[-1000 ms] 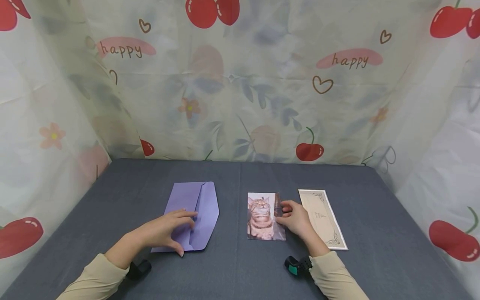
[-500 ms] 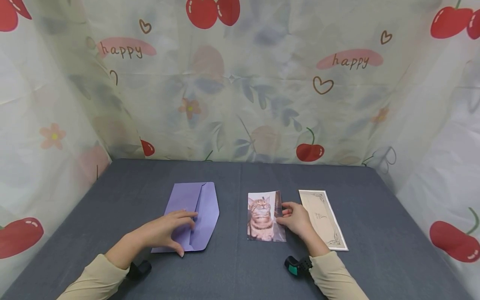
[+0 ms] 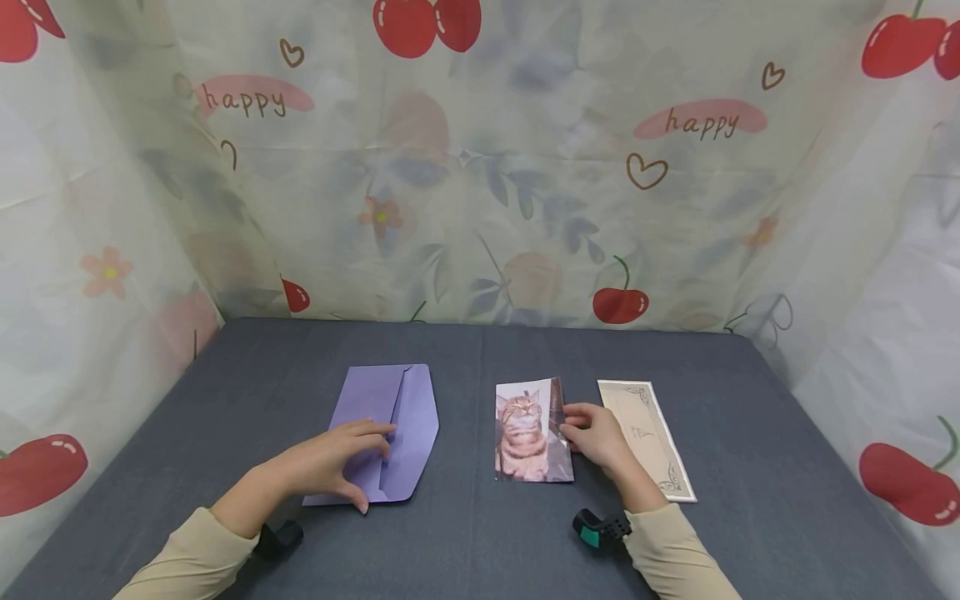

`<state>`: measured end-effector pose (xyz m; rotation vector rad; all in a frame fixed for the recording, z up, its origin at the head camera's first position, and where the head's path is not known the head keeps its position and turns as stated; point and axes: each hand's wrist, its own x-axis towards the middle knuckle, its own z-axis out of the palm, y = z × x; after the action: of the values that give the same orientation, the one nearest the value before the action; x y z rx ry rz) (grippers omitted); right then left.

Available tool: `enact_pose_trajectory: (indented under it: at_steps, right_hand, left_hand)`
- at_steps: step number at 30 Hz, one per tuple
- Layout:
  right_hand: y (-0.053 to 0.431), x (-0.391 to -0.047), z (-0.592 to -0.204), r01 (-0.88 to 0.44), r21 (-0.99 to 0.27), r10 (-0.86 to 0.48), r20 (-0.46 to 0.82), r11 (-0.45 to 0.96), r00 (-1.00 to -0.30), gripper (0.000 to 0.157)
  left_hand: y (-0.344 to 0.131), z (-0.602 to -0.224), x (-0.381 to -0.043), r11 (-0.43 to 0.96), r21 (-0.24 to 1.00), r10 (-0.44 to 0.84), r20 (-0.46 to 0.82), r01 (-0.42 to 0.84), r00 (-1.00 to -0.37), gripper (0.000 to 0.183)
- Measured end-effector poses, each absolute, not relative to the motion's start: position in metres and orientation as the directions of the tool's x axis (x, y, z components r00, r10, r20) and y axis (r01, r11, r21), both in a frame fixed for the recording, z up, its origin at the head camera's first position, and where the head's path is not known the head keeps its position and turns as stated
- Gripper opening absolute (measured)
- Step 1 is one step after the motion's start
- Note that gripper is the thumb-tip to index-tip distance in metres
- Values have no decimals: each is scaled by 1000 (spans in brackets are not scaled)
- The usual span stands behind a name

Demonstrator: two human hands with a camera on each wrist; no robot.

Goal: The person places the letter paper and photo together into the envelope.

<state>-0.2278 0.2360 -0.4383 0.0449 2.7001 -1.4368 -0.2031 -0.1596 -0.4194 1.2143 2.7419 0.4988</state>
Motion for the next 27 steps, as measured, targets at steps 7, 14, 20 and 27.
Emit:
enact_pose_trajectory:
  at_steps: [7, 14, 20, 27]
  right_hand:
    - [235, -227, -435, 76, -842, -18, -101, 534, -995, 38]
    - [239, -226, -432, 63, -870, -31, -90, 489, -995, 40]
    - [243, -226, -430, 32, -891, -43, -57, 452, -997, 41]
    - [237, -226, -425, 96, -862, -4, -112, 498, -994, 41]
  left_hand:
    - [-160, -420, -203, 622, 334, 740, 45, 708, -671, 57]
    - [-160, -420, -203, 619, 333, 743, 45, 712, -667, 56]
    - [-160, -419, -204, 617, 338, 744, 42, 711, -666, 56]
    - [-160, -419, -203, 620, 337, 743, 42, 709, -669, 57]
